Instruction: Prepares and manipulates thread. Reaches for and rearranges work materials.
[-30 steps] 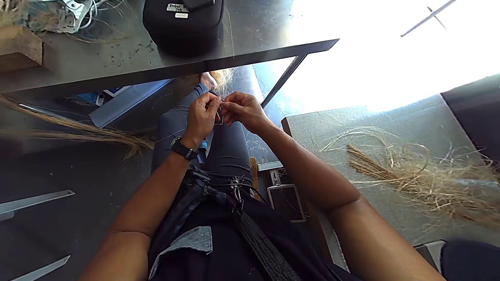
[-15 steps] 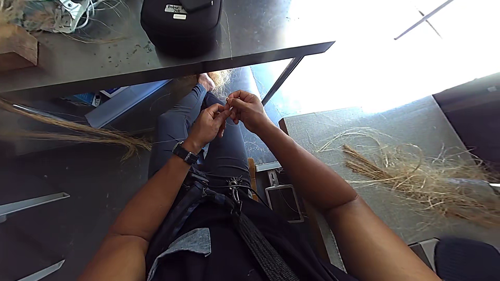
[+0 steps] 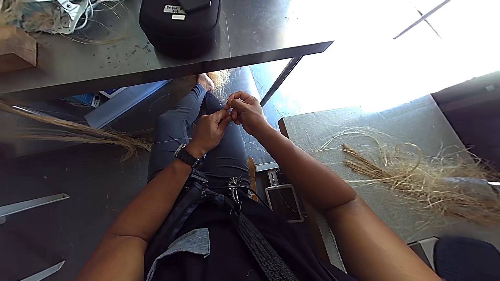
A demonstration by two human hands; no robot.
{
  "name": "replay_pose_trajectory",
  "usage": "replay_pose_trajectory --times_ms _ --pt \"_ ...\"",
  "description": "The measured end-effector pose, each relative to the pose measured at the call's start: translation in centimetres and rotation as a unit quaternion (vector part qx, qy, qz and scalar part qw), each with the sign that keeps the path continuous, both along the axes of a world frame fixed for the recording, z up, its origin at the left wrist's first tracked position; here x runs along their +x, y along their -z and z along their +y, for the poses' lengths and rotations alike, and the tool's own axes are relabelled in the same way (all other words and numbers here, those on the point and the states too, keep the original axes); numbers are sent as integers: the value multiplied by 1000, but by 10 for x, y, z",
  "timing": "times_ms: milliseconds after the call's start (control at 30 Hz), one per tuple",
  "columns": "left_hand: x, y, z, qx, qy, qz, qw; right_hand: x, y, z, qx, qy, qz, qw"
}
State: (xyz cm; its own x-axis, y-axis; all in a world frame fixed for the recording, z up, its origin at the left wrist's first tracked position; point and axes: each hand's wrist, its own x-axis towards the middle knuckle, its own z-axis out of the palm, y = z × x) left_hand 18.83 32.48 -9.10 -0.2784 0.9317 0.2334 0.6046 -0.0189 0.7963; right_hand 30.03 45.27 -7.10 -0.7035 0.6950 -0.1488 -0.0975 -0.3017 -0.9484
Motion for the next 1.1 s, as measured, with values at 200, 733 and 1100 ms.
replay_pose_trajectory --times_ms 200,733,1100 --pt "-5 4 -2 0 -9 -17 1000 0 -3 2 13 -7 1 1000" --pt "-33 -9 7 15 -53 -79 995 1 -6 -1 140 -104 -23 984" --pt "-35 -9 3 30 -62 -24 997 3 -16 1 194 -120 -64 972"
